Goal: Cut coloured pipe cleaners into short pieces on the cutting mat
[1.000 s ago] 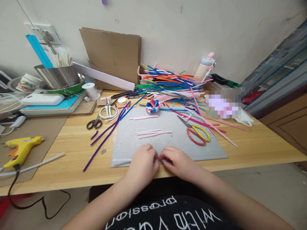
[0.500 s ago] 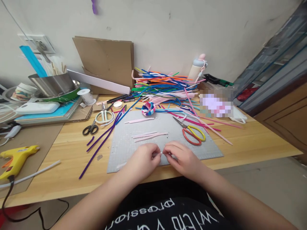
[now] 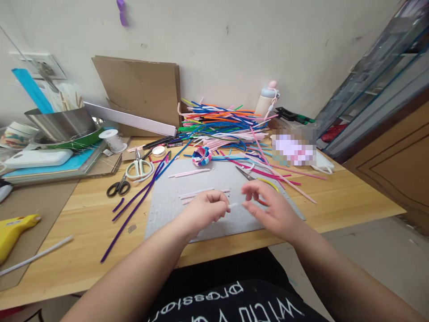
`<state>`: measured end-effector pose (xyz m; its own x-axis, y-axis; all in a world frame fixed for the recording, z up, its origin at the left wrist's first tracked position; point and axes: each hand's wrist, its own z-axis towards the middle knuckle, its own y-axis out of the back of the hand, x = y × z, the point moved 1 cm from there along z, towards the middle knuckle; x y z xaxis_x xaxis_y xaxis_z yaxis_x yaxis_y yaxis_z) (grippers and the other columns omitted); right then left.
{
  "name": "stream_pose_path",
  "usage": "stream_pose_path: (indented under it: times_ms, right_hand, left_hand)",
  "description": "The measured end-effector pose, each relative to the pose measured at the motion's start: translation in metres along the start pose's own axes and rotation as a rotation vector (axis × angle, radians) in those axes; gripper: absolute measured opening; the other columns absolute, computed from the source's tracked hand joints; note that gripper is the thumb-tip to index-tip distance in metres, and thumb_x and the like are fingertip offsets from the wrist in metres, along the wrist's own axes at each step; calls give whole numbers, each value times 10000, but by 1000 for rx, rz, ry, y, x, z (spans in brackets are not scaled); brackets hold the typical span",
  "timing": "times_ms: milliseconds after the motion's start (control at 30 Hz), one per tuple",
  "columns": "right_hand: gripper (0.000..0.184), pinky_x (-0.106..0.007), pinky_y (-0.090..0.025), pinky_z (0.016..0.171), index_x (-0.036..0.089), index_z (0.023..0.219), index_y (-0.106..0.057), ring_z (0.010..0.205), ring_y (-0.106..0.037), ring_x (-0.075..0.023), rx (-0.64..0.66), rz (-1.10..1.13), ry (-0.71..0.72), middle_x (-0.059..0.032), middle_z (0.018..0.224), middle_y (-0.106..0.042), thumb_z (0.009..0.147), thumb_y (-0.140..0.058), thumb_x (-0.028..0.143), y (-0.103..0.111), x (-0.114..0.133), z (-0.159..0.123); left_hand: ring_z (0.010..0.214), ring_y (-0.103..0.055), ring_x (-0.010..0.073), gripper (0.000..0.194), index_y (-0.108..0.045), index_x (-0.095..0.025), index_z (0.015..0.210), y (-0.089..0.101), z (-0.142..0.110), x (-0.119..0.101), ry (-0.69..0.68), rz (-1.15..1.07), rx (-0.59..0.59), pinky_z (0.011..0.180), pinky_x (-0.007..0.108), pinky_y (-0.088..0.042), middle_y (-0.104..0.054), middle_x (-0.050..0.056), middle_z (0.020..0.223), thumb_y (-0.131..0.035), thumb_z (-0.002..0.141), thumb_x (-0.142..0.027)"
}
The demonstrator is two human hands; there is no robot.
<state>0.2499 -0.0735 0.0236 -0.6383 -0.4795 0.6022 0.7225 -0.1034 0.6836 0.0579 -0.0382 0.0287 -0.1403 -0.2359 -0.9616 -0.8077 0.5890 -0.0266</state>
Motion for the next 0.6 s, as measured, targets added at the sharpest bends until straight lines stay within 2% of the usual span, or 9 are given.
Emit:
stream_pose_path:
  times_ms: [67,100,167,267,333,400,500,600]
  right_hand:
    - [203,-315,-468,711,179,1030,-536,812,-582,-192,-59,-96,-231,-76,927,-618,908,-440,309,5,-24,1]
    - [203,-331,-462,728,171,967,-571,829,-584,-211,-19,-205,-320,-87,910,-625,900,-445,316,5,-37,1]
    - [225,-376,-443,806,147,905,-626,915,-573,-269,94,-424,-416,-128,920,-626,850,-517,336,4,-61,-1]
    - [328,-393,-417,884,104,1043,-625,1013,-549,-305,146,-553,-467,-179,1027,-615,830,-535,337,1,-83,-4]
    - [385,-379,-407,909,92,1148,-574,1069,-537,-301,132,-546,-478,-187,1116,-601,818,-530,286,0,-89,-4]
    - [379,-357,-419,878,105,1135,-578,1051,-556,-290,147,-528,-493,-171,1112,-617,780,-537,231,3,-91,-3]
    - [282,-311,-447,700,143,969,-642,817,-618,-245,242,-456,-527,-103,890,-670,713,-537,196,14,-92,0]
    - [335,-274,-411,547,148,1007,-635,605,-574,-184,203,-269,-596,-39,697,-631,707,-526,247,32,-91,2]
  left_hand:
    - [444,-313,48,54,-515,-164,642,5,-1,-2,50,-241,55,449,211,-173,-458,-50,529,-541,648,-211]
    - [436,-300,42,62,-507,-163,651,8,-1,-3,60,-340,80,442,208,-151,-454,-50,532,-548,649,-210]
    - [429,-278,33,80,-488,-162,662,14,-2,-3,81,-480,111,436,203,-124,-443,-52,541,-558,655,-200]
    - [427,-247,25,115,-457,-163,660,21,-2,0,95,-609,112,432,195,-112,-419,-58,544,-570,670,-179]
    - [431,-240,24,129,-446,-162,658,24,-1,3,94,-671,103,429,190,-113,-411,-59,549,-572,683,-169]
    - [438,-249,26,122,-450,-161,667,26,0,6,84,-709,72,425,185,-119,-414,-57,559,-570,693,-160]
    - [445,-265,32,79,-480,-154,687,29,-1,8,32,-700,13,425,183,-146,-417,-54,555,-554,713,-158]
    - [450,-289,35,74,-485,-150,682,30,-2,6,-39,-703,-30,435,186,-186,-432,-50,555,-550,718,-155]
